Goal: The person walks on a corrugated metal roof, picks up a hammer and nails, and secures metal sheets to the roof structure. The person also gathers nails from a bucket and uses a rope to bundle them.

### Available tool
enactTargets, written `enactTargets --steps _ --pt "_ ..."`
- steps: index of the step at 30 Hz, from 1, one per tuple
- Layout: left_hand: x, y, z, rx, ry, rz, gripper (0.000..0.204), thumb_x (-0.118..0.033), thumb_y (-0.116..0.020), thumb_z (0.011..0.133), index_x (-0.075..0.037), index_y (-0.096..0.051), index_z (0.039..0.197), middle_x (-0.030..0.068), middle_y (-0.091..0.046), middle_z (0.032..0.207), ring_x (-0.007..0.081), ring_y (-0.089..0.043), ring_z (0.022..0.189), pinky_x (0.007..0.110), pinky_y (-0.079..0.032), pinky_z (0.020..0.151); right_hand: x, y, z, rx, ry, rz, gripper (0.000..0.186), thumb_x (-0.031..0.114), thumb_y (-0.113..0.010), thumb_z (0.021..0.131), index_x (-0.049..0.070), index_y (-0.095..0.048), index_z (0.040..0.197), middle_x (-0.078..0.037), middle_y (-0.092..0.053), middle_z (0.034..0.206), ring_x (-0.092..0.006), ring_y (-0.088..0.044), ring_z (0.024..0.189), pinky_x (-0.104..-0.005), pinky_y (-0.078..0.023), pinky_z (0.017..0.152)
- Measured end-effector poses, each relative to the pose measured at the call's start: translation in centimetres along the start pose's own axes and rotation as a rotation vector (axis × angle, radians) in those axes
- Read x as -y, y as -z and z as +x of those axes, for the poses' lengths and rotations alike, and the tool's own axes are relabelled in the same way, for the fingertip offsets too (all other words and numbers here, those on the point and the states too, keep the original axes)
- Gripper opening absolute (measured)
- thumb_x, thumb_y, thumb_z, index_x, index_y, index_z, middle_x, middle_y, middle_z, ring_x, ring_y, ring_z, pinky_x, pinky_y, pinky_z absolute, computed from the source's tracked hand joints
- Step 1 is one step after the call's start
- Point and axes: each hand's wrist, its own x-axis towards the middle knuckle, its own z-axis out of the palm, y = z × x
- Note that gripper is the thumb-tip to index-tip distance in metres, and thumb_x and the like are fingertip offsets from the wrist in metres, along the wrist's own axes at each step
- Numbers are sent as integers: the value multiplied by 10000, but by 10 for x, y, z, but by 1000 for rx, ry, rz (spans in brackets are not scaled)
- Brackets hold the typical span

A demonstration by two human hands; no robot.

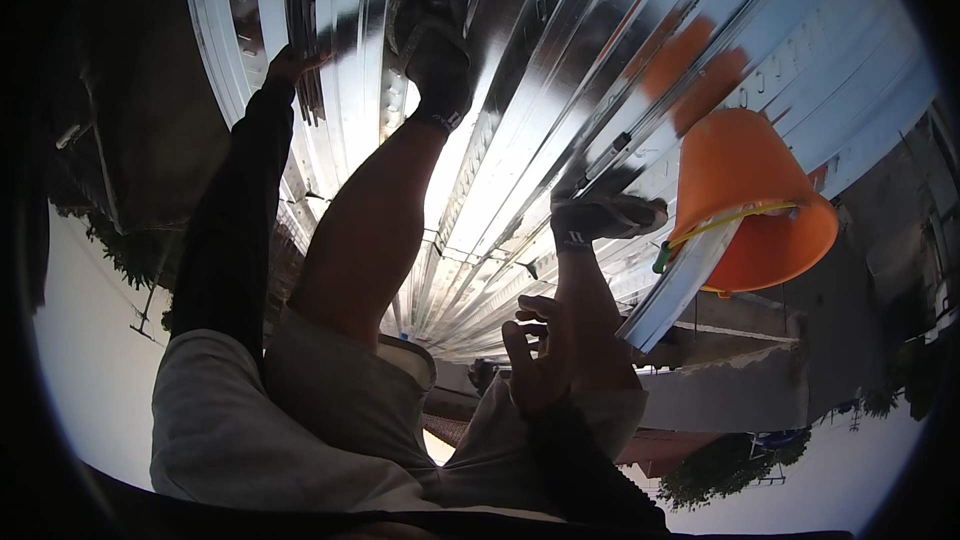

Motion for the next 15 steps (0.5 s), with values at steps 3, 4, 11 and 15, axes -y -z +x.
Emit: enactTargets --steps 3,4,11,15 --pt "26 4 20 139 16 -76 739 -491 -784 651 -24 -565 1181 135 -621 1151 246 -561 1105 354 -363 1016 4 6 0 -22 -69 12 301 75 -615 826 52 -527 1113 -75 -524 1055 -168 -527 945 -303 -438 771" --pt "31 4 24 137 30 -59 702 -461 -778 669 -21 -571 1175 130 -624 1144 240 -566 1098 351 -371 1007 5 8 0 -25 -75 16 301 76 -615 827 53 -527 1114 -74 -523 1063 -168 -525 949 -304 -438 773" --pt "4 4 9 88 53 123 496 -326 -742 760 -21 -615 1131 87 -649 1096 203 -586 1054 338 -405 962 14 15 -1 1 -81 88 291 70 -608 831 52 -527 1110 -75 -525 1078 -166 -527 962 -303 -434 786" --pt "-11 -1 0 159 10 -59 459 -331 -742 755 -42 -641 1097 73 -658 1065 193 -592 1019 322 -411 943 15 18 0 20 -69 81 293 83 -615 835 49 -528 1113 -74 -536 1061 -169 -534 969 -303 -435 788"
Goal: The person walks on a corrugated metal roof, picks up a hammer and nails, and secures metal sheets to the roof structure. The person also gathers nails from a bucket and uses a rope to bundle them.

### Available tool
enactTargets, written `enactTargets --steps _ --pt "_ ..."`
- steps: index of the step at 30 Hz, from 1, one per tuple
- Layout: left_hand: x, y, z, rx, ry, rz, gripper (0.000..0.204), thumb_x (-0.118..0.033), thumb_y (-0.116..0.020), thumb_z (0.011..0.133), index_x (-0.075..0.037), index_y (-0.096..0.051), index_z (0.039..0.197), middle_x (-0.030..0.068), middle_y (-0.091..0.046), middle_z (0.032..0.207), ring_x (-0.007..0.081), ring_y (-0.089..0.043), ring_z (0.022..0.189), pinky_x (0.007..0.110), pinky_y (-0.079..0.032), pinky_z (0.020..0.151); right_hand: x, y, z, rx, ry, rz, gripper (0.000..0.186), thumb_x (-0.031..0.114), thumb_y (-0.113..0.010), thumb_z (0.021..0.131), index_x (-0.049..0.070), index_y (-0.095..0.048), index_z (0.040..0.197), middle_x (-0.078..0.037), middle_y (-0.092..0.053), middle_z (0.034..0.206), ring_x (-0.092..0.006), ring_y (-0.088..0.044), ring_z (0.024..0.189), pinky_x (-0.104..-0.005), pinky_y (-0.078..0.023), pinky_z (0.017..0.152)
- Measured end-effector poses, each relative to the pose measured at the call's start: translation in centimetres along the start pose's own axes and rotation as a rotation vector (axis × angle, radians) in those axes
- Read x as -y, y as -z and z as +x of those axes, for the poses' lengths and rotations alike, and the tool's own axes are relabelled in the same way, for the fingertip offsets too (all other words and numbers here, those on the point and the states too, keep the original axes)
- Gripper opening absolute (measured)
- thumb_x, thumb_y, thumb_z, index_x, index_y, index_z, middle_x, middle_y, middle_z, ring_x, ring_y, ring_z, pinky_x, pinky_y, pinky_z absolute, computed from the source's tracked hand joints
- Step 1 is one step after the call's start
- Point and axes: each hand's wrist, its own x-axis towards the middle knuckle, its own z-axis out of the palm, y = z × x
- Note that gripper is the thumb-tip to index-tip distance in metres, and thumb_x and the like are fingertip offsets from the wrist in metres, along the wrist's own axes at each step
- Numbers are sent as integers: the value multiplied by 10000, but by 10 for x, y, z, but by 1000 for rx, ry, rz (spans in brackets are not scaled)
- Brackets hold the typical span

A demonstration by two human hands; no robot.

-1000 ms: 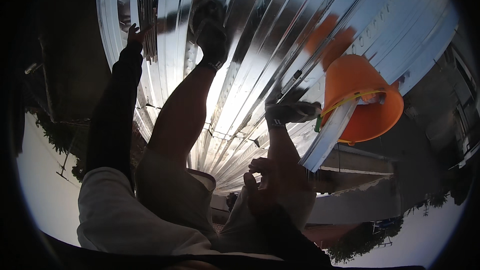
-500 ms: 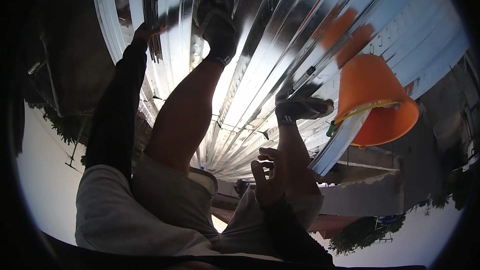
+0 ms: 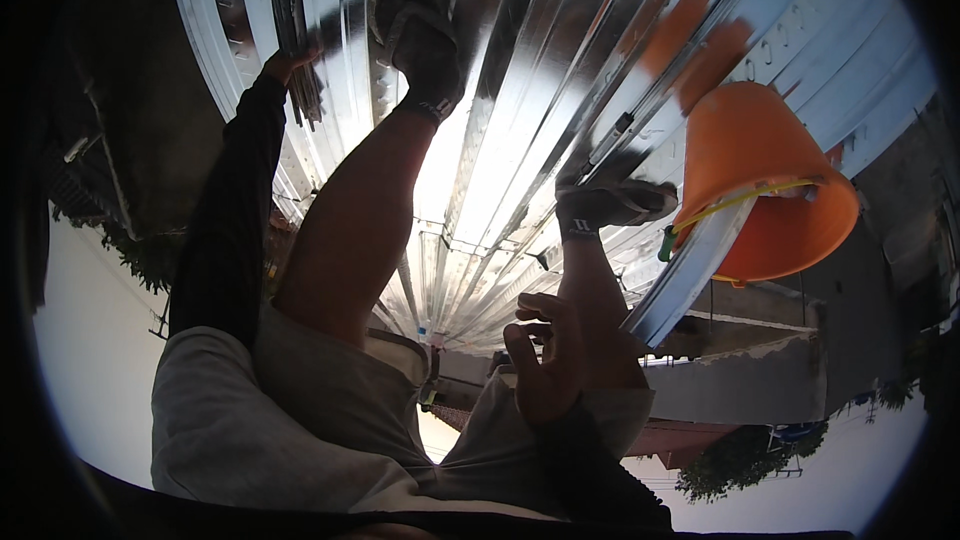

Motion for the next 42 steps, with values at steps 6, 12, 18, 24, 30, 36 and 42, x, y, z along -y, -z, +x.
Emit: enactTargets --steps 6,12,18,24,30,36,42 --pt "-16 -7 -15 -212 145 -70 509 -340 -832 628 -11 -658 975 92 -689 939 196 -637 890 315 -462 870 0 3 -1 38 1 28 298 107 -623 844 48 -530 1121 -77 -552 1038 -170 -538 980 -307 -435 818" --pt "-50 -24 -38 -401 145 93 475 -344 -834 614 -19 -669 919 69 -695 858 169 -644 798 293 -490 786 0 9 -2 31 -62 73 294 108 -620 850 40 -532 1122 -76 -557 1033 -167 -540 978 -307 -432 828" --pt "-29 -15 -28 -425 189 179 356 -307 -797 655 -24 -665 826 61 -681 779 174 -636 729 302 -496 723 4 15 -4 56 9 73 294 98 -615 850 34 -530 1124 -77 -557 1029 -165 -541 976 -309 -432 828" --pt "-14 -24 -64 -174 211 -522 179 -99 -621 675 -31 -561 829 76 -569 688 219 -582 612 351 -510 625 6 21 -7 20 39 87 255 77 -601 856 32 -538 1100 -76 -559 1034 -161 -543 963 -300 -437 816" --pt "-25 -28 -151 34 302 -482 231 -37 -611 594 -45 -536 813 83 -552 677 233 -572 573 372 -505 569 -18 20 -15 27 156 26 262 50 -621 832 43 -558 1086 -57 -588 1025 -135 -563 938 -283 -466 762" --pt "-79 -27 -315 85 139 -307 155 -29 -643 604 6 -564 733 99 -581 615 221 -593 526 360 -513 529 -33 -5 -56 -133 288 3 242 40 -624 809 53 -596 1049 -54 -614 989 -139 -596 875 -267 -479 714" --pt "-229 -10 -475 237 -163 47 197 -18 -701 578 -4 -594 743 81 -601 616 205 -596 522 344 -500 523 45 0 -188 0 569 32 319 159 -653 806 62 -568 1098 -62 -609 955 -159 -591 854 -307 -471 768"
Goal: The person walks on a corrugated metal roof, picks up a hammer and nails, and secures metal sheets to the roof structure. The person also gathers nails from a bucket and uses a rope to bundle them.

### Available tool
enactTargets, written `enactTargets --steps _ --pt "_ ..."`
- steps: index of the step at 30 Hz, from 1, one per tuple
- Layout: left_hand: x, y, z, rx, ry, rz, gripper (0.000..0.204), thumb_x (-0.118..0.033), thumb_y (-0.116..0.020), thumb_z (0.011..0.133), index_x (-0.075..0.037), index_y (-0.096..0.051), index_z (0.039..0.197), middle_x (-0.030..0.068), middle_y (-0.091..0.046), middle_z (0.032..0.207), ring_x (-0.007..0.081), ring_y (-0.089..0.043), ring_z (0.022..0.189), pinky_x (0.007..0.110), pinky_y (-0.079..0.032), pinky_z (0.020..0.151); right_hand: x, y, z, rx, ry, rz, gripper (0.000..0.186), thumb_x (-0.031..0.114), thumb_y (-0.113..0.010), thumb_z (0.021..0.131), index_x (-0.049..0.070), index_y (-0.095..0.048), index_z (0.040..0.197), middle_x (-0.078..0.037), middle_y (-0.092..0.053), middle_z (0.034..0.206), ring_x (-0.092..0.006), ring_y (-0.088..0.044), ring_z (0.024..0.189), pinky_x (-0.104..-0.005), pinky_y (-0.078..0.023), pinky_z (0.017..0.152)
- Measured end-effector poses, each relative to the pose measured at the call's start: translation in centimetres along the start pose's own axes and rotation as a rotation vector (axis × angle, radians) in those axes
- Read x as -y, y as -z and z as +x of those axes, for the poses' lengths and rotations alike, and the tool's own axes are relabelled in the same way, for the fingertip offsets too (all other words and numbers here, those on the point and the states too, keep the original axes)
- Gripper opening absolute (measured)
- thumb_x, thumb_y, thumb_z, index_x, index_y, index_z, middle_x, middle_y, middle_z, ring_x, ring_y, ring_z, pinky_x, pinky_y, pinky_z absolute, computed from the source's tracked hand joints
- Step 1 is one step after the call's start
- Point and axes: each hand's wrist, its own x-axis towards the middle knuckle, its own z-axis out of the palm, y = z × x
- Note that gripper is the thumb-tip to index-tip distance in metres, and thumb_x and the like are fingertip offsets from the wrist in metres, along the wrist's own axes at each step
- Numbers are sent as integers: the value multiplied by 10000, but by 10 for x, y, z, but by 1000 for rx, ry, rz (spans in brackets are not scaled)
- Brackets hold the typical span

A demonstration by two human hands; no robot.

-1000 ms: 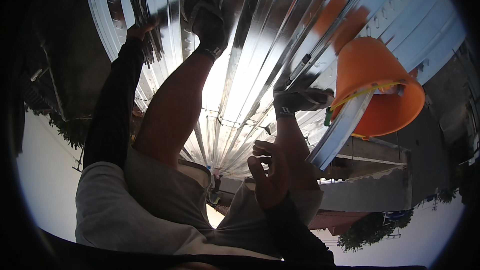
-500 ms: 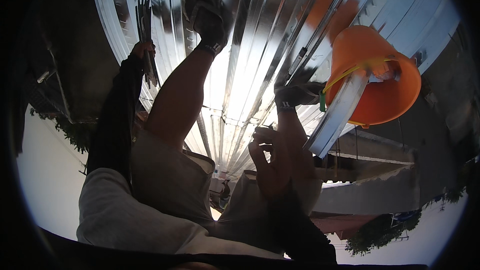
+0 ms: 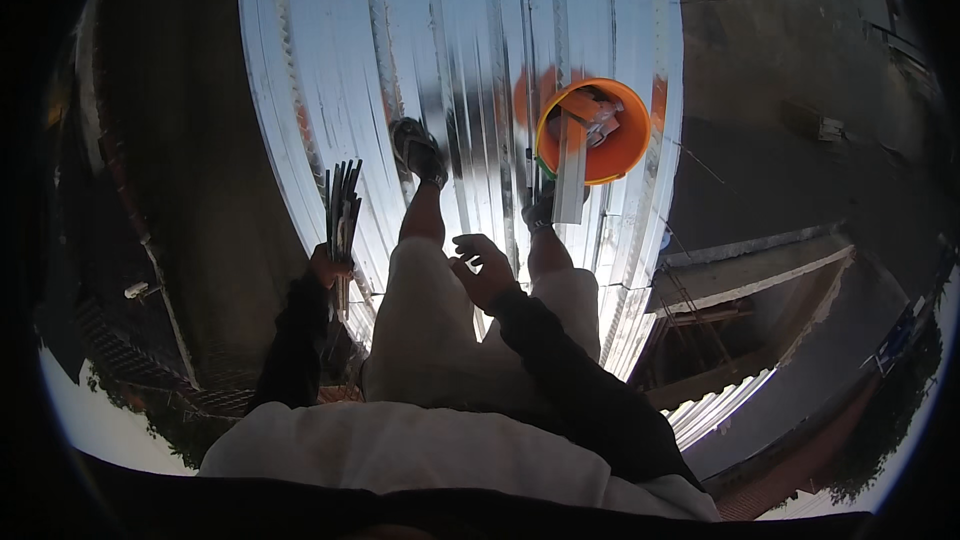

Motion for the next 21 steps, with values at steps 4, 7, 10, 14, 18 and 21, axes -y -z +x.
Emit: enactTargets --steps 4,7,10,14,18,21 --pt "-151 -24 -64 175 -301 -43 279 9 -726 520 -6 -605 772 76 -626 689 197 -619 621 339 -509 576 110 3 -51 -102 168 67 371 160 -673 804 47 -549 1134 -70 -603 993 -143 -595 890 -282 -477 781" --pt "-262 -57 -118 334 -515 -102 318 9 -691 534 -25 -550 817 86 -595 703 199 -595 621 332 -493 575 176 4 -105 -229 318 219 532 256 -715 777 54 -487 1213 -97 -567 1075 -190 -560 978 -324 -455 833" --pt "-350 -104 -175 671 -612 -210 340 6 -634 565 -66 -458 847 79 -519 689 196 -553 619 323 -465 597 216 9 -157 -257 411 362 676 352 -731 763 48 -430 1286 -123 -525 1182 -223 -514 1088 -378 -406 931" --pt "-404 -179 -256 1161 -612 -334 316 -17 -615 607 -89 -423 847 55 -476 695 183 -521 654 319 -447 633 230 41 -222 -104 531 477 708 383 -728 752 38 -427 1291 -160 -535 1192 -272 -501 1134 -400 -354 1001" --pt "-400 -265 -307 1324 -647 -337 302 -27 -601 650 -102 -401 864 56 -475 728 174 -517 670 325 -448 648 217 69 -284 -92 619 406 679 384 -771 695 11 -472 1178 -165 -572 1097 -248 -541 1054 -371 -405 934" --pt "-378 -317 -326 1232 -648 -288 289 -11 -585 680 -103 -398 880 58 -475 759 169 -525 682 333 -465 670 195 83 -324 -187 632 449 655 355 -790 679 -12 -478 1123 -116 -607 965 -210 -591 891 -330 -463 813"
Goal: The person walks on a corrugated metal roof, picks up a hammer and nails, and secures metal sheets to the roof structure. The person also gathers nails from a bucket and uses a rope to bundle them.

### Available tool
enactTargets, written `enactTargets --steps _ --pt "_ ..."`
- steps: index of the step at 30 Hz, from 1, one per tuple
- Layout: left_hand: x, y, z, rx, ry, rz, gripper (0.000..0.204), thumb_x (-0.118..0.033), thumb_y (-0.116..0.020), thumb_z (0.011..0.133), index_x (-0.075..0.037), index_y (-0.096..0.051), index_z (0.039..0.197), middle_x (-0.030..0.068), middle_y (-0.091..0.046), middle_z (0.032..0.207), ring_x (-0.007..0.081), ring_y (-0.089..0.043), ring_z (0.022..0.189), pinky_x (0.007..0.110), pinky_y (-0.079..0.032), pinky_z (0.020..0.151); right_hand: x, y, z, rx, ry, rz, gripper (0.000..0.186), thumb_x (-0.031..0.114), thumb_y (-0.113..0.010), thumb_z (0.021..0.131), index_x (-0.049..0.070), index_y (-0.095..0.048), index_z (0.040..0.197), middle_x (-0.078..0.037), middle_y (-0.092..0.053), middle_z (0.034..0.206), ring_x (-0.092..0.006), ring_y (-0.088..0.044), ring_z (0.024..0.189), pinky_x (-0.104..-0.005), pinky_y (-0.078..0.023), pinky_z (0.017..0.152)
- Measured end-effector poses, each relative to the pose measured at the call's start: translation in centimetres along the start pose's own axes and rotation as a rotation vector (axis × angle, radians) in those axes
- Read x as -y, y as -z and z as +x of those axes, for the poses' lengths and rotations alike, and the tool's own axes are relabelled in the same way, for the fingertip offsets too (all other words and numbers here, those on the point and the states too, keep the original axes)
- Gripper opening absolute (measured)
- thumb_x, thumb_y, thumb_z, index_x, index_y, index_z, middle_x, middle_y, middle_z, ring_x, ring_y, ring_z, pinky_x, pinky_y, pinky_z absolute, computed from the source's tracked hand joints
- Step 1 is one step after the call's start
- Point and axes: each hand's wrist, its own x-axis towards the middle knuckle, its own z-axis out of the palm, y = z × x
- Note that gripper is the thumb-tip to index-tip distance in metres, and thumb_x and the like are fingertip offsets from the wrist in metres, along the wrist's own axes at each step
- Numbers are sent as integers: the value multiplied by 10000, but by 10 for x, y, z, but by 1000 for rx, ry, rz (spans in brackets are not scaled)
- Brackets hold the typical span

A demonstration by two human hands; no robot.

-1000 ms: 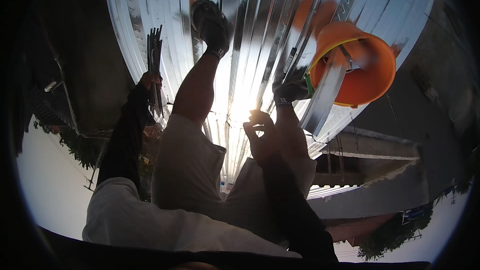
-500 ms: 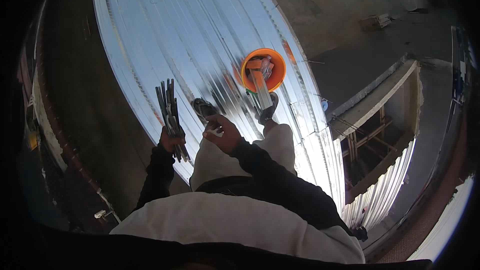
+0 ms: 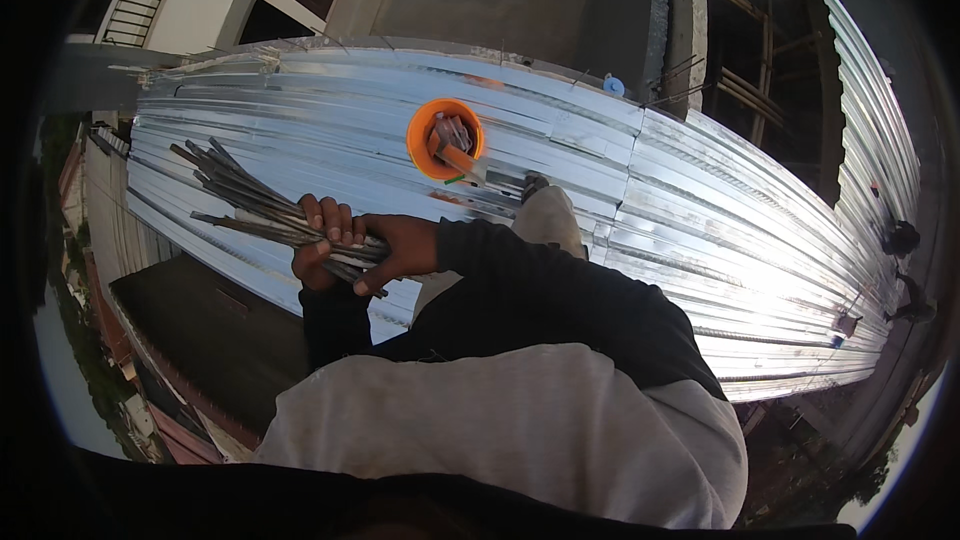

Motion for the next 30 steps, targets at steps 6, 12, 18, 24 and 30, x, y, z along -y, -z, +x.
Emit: enactTargets --steps 6,12,18,24,30 --pt "72 -38 32 -108 98 122 276 21 -561 723 -96 -406 918 73 -502 814 175 -555 747 352 -499 725 6 47 -71 -20 -66 242 552 245 -777 705 -17 -486 1094 -103 -618 895 -157 -605 815 -280 -485 738" --pt "106 -75 50 -215 56 334 372 61 -530 743 -49 -428 1084 88 -532 856 177 -552 752 358 -505 720 20 69 -109 -182 -244 76 337 180 -756 642 -7 -607 880 -71 -644 675 -137 -626 572 -264 -503 537" --pt "107 -98 57 -274 -31 394 363 63 -522 765 -28 -439 1106 90 -534 864 179 -544 757 368 -497 716 30 69 -107 -234 -250 -12 257 146 -729 617 2 -629 804 -77 -646 662 -143 -630 562 -270 -505 521" --pt "105 -94 67 -190 -87 439 304 -15 -528 762 -17 -466 1059 119 -558 838 224 -554 782 404 -478 790 31 75 -107 -326 -151 -254 306 173 -726 600 5 -636 839 -92 -649 677 -205 -641 619 -325 -515 603" --pt "97 -90 77 77 -12 370 326 -20 -544 702 -27 -479 1022 144 -580 816 263 -579 790 428 -482 806 27 47 -107 -646 -12 -387 384 163 -734 567 -7 -622 893 -143 -654 767 -276 -646 741 -357 -505 707"
